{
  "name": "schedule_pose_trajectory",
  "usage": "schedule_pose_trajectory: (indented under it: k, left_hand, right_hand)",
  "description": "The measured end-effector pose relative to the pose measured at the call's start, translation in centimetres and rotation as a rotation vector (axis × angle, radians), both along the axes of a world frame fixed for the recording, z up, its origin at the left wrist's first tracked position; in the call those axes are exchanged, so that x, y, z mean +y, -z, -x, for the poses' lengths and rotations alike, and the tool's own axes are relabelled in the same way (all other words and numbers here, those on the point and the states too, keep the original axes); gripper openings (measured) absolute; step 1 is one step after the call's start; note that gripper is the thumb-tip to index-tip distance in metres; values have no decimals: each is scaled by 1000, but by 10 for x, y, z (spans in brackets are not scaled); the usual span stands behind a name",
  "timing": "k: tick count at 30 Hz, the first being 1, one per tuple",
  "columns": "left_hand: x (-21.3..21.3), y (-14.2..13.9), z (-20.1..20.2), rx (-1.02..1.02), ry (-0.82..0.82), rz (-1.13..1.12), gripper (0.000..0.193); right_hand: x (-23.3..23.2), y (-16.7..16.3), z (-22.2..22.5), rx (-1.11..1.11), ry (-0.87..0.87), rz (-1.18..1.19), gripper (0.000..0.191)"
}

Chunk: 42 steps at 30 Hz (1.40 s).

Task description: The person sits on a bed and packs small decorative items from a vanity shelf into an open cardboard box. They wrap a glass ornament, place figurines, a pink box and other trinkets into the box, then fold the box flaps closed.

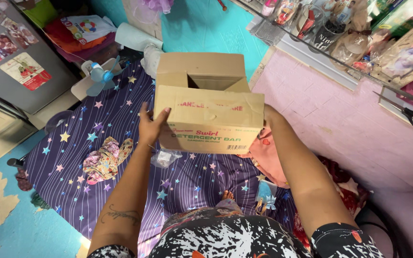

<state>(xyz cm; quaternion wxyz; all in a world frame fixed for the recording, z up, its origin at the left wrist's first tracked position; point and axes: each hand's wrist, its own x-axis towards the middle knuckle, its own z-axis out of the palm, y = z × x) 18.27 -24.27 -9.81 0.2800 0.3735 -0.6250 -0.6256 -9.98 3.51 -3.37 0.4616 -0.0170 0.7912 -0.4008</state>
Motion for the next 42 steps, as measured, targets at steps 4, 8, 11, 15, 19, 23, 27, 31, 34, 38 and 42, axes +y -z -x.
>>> schedule_pose_trajectory:
  k: [4, 8, 11, 15, 19, 23, 27, 31, 34, 38, 42]
  left_hand:
    - [-7, 3, -6, 128, -21, -188, 58]
    - [-4, 14, -15, 194, -51, -305, 51]
    - [-4, 18, -20, 247, -58, -218, 46]
    - [-10, 15, -26, 139, -30, -180, 43]
    - [-10, 20, -39, -22, 20, -130, 39]
    - [-2, 32, -39, 31, 133, -200, 37]
    - [15, 49, -41, -111, 175, -138, 38]
    - [23, 64, -50, -240, 245, -242, 40]
    - [20, 69, -57, -503, 361, 53, 57]
    - [29, 54, -64, -771, 323, 261, 83]
    - [49, 10, -44, -719, 456, 615, 102]
  right_hand:
    - [4, -20, -5, -58, 57, 123, 89]
    - [8, -23, -10, -92, 128, 295, 98]
    - [3, -16, -6, 14, 90, 216, 97]
    - [1, -17, -2, 237, -212, 125, 94]
    - [16, -25, -13, 71, -310, -56, 93]
    - [19, -18, -30, 58, -172, -27, 73]
    - [19, 16, -50, 55, -73, 124, 63]
    - [30, 41, -64, -62, 41, 464, 58]
    - [31, 46, -67, -73, 13, 425, 47]
    - [25, 43, -70, -75, -237, 361, 42]
    - [10, 40, -73, -176, -234, 401, 35]
